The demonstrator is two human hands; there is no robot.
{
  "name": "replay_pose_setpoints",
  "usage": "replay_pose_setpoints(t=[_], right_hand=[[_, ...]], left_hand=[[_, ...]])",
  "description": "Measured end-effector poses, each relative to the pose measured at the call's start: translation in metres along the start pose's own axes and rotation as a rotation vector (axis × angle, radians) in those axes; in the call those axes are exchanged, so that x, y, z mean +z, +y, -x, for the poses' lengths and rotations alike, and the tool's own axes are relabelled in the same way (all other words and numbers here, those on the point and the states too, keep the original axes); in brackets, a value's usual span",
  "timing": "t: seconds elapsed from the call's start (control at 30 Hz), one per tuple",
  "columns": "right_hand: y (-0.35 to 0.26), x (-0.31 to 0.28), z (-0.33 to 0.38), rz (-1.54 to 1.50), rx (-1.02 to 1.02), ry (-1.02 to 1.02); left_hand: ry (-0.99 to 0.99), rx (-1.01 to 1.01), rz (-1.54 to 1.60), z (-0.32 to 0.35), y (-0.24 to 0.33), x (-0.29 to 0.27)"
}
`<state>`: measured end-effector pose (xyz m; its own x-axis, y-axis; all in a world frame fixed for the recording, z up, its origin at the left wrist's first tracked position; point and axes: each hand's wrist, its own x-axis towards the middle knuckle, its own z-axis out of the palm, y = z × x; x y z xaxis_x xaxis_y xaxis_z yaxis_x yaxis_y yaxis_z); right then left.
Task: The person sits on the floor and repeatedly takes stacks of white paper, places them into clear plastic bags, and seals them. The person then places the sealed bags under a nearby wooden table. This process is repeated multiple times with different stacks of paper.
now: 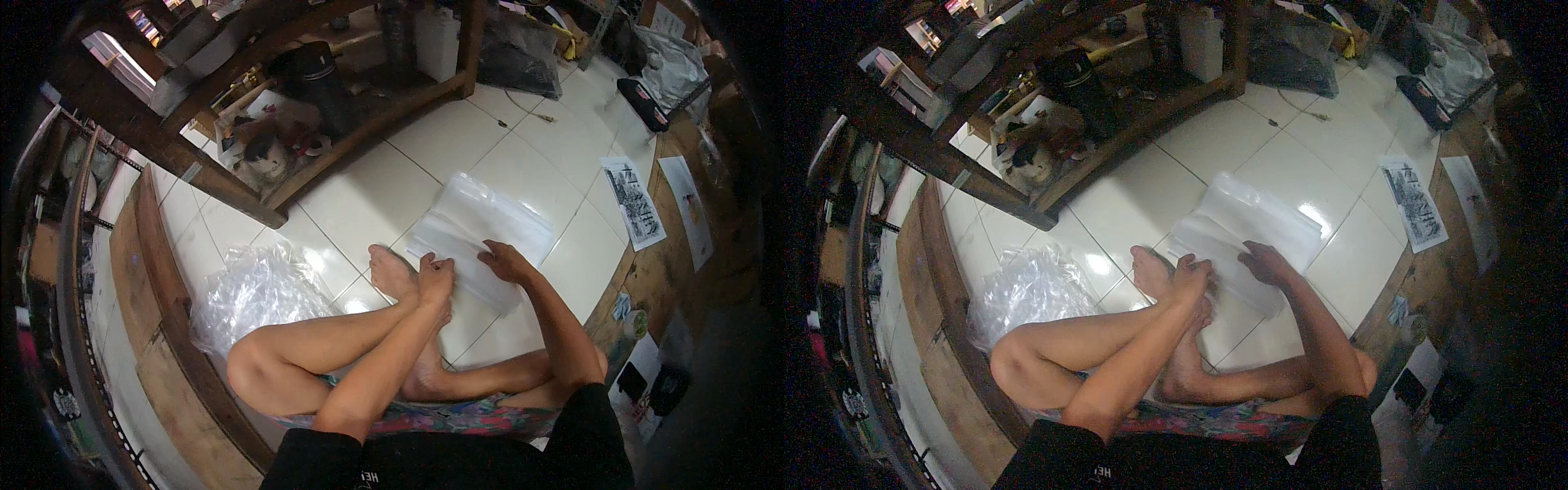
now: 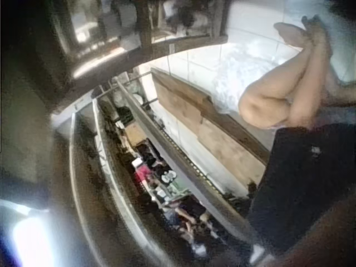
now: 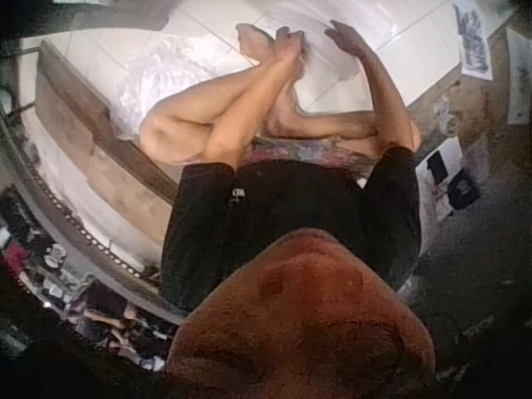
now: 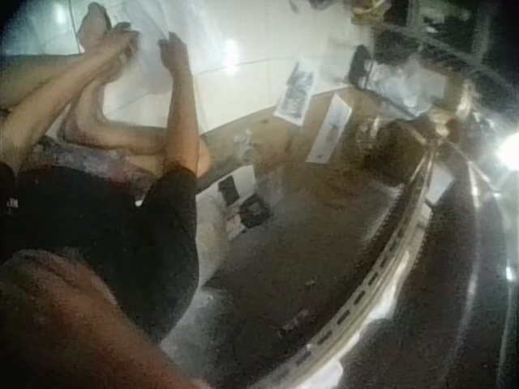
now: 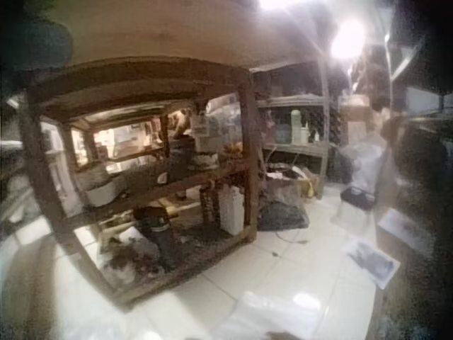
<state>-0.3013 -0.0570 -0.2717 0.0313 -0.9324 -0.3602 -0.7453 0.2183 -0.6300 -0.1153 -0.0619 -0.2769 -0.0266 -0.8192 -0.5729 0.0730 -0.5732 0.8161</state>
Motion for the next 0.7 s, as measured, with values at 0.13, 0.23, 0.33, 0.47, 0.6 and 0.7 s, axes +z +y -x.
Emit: replay_pose_setpoints(t=[0.13,0.23,0.33,0.47,0.6,0.7], right_hand=[[0.024,-0.001,-0.011,-0.126,0.099,0.001],[0.015,-0.016,-0.010,-0.249,0.132,-0.094],[0.017,-0.007,-0.012,-0.049,0.069,-0.028],[0.015,-0.003,-0.012,0.154,-0.031,0.036],[-0.008,-0.023,-0.001,0.042,0.059,-0.131],[-0.009,-0.023,0.004,-0.182,0.111,-0.193]], left_hand=[[-0.026,-0.024,0.019,0.004,0.000,0.006],[-0.070,-0.109,0.078,0.008,0.003,0.007],[-0.245,-0.210,0.149,0.009,0.005,0.003],[-0.344,-0.232,0.247,0.008,0.000,0.018],[-0.515,-0.240,0.495,0.013,0.010,0.031],[-0.657,-0.285,0.594,0.000,0.002,0.036]])
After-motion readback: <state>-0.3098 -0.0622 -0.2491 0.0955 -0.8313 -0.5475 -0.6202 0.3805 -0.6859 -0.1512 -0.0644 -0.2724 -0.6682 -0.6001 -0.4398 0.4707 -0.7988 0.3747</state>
